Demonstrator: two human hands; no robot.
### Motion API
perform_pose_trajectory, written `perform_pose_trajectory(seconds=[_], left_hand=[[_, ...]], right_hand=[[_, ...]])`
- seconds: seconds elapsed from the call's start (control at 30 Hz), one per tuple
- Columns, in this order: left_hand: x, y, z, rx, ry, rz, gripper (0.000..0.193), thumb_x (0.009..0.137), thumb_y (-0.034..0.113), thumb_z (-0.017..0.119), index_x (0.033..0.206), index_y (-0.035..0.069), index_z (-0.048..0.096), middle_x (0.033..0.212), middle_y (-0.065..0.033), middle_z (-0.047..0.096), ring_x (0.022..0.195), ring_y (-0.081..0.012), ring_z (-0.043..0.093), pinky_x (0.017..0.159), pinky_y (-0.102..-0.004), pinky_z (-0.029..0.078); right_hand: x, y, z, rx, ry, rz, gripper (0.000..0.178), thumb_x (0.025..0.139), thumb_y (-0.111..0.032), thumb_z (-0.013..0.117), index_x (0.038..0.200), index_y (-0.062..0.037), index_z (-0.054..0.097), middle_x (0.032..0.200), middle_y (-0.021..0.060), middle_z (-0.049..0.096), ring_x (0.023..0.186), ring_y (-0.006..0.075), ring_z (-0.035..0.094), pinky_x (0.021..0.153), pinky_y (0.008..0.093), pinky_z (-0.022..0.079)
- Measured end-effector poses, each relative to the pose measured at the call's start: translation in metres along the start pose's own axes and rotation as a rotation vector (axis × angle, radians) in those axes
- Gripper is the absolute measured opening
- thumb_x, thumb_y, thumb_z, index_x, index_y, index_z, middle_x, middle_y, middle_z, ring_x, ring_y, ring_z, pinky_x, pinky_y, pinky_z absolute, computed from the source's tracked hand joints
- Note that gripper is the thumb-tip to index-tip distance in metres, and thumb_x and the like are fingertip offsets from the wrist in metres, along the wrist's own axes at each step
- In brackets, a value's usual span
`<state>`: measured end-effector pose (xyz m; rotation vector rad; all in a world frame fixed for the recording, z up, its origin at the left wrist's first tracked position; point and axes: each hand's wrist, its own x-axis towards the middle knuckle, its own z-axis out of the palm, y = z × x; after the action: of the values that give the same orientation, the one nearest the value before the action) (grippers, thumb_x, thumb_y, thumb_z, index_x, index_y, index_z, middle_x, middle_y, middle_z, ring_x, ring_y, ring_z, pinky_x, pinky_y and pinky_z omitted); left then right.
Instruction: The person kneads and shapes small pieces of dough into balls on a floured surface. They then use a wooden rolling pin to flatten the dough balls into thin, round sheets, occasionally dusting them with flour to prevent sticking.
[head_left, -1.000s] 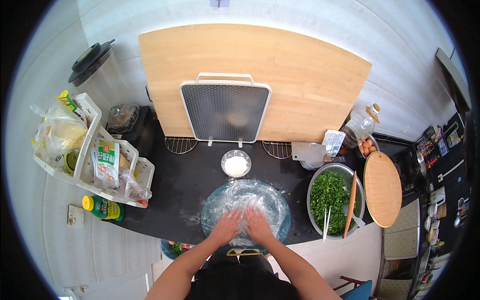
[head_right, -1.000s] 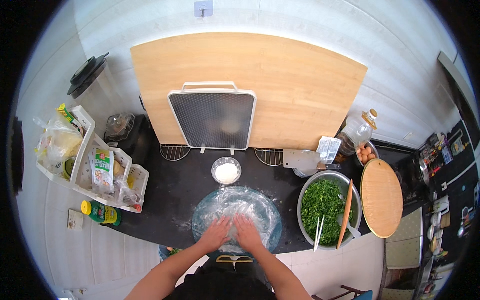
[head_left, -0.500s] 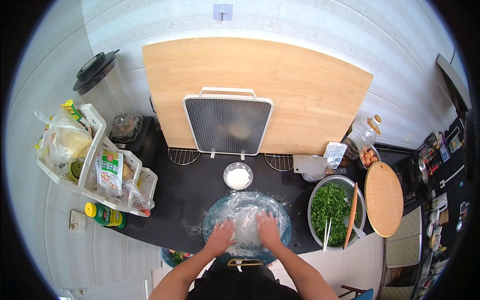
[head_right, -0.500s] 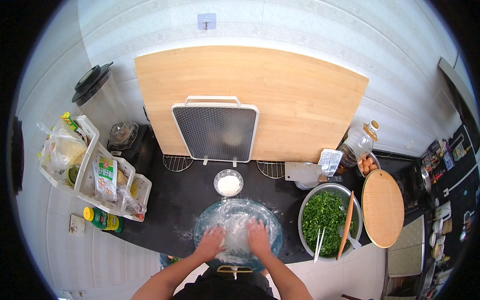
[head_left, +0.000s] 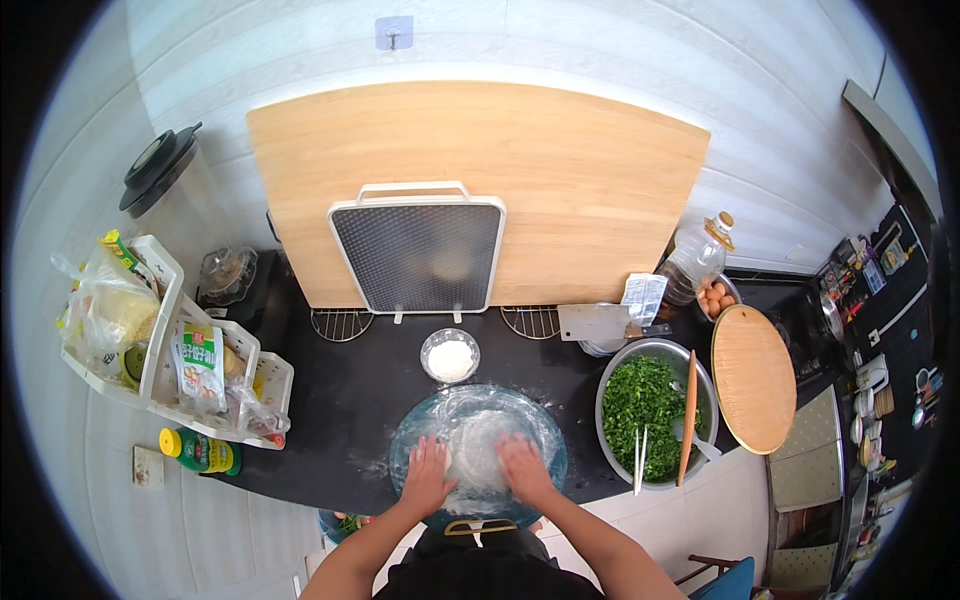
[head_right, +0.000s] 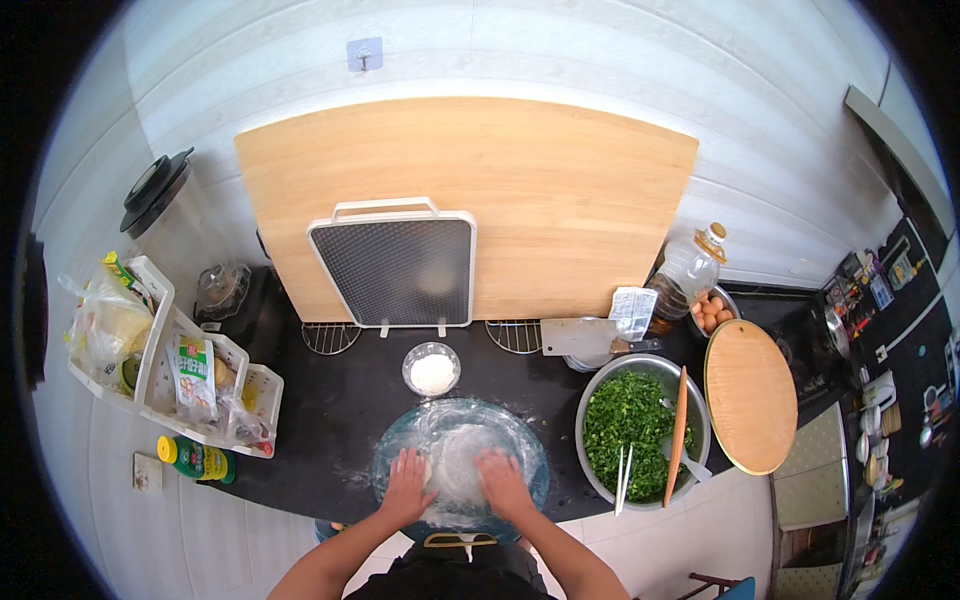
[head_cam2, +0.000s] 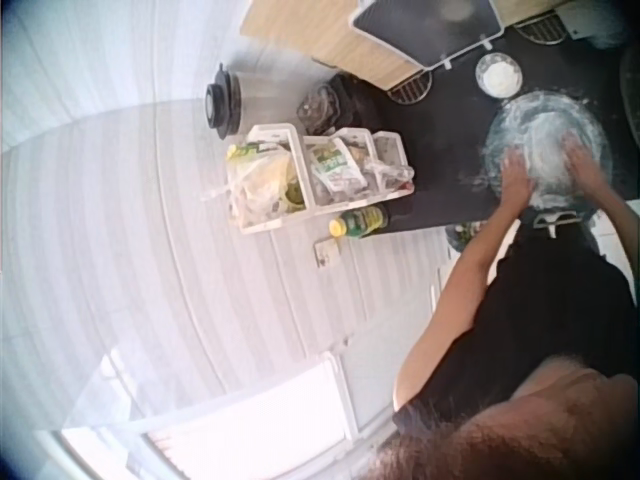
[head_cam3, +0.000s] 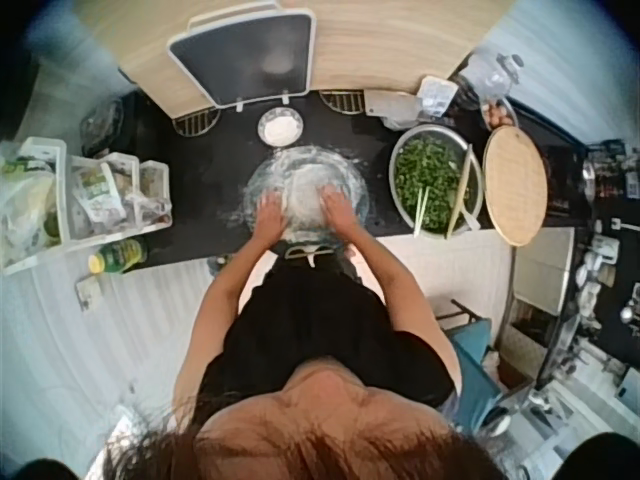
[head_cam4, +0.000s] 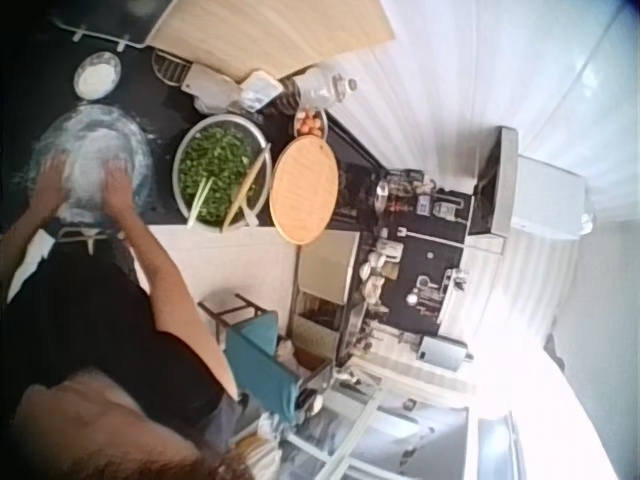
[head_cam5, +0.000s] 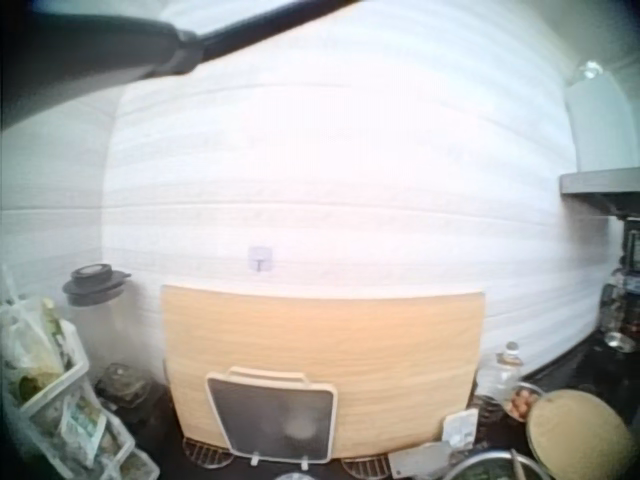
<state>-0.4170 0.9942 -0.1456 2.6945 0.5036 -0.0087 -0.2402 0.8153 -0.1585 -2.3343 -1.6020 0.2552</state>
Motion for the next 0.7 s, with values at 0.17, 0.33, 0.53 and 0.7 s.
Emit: perform_pose_trajectory(seconds=[0.17,0.33,0.53,0.7], left_hand=[[0.023,0.007,0.001,-0.036,-0.002,0.001,0.082,0.086,0.04,0.063,0.147,0.0,0.025,0.153,-0.0244,0.019,0.144,-0.0411,0.015,0.115,-0.0538,0.015],[0.016,-0.001,-0.001,-0.045,-0.063,0.015,0.082,0.085,0.038,0.064,0.147,0.0,0.026,0.153,-0.0216,0.021,0.143,-0.0398,0.018,0.116,-0.0522,0.014],[0.022,0.014,0.018,-0.085,-0.045,-0.101,0.084,0.083,0.034,0.067,0.145,-0.006,0.026,0.153,-0.0261,0.017,0.143,-0.0419,0.013,0.116,-0.0531,0.01],[0.052,0.038,0.026,-0.03,0.022,0.049,0.085,0.08,0.034,0.069,0.143,-0.006,0.03,0.153,-0.0247,0.02,0.143,-0.0409,0.015,0.116,-0.0541,0.01]], right_hand=[[-0.001,0.018,0.014,0.213,0.2,0.252,0.061,0.085,-0.021,0.063,0.14,-0.0045,0.041,0.144,0.0219,0.038,0.134,0.0397,0.035,0.111,0.0466,0.028],[-0.009,0.011,-0.008,0.339,0.163,0.574,0.062,0.073,-0.023,0.074,0.128,-0.0058,0.052,0.117,0.0178,0.06,0.114,0.0362,0.053,0.1,0.044,0.039],[-0.015,-0.006,-0.012,0.507,0.084,0.722,0.056,0.066,-0.026,0.081,0.112,-0.0053,0.056,0.104,0.0145,0.066,0.095,0.0349,0.063,0.085,0.0405,0.049],[-0.023,0.01,-0.016,1.024,0.46,0.687,0.044,0.077,-0.016,0.078,0.112,-0.0017,0.055,0.106,0.0127,0.066,0.095,0.0228,0.065,0.083,0.0334,0.051]])
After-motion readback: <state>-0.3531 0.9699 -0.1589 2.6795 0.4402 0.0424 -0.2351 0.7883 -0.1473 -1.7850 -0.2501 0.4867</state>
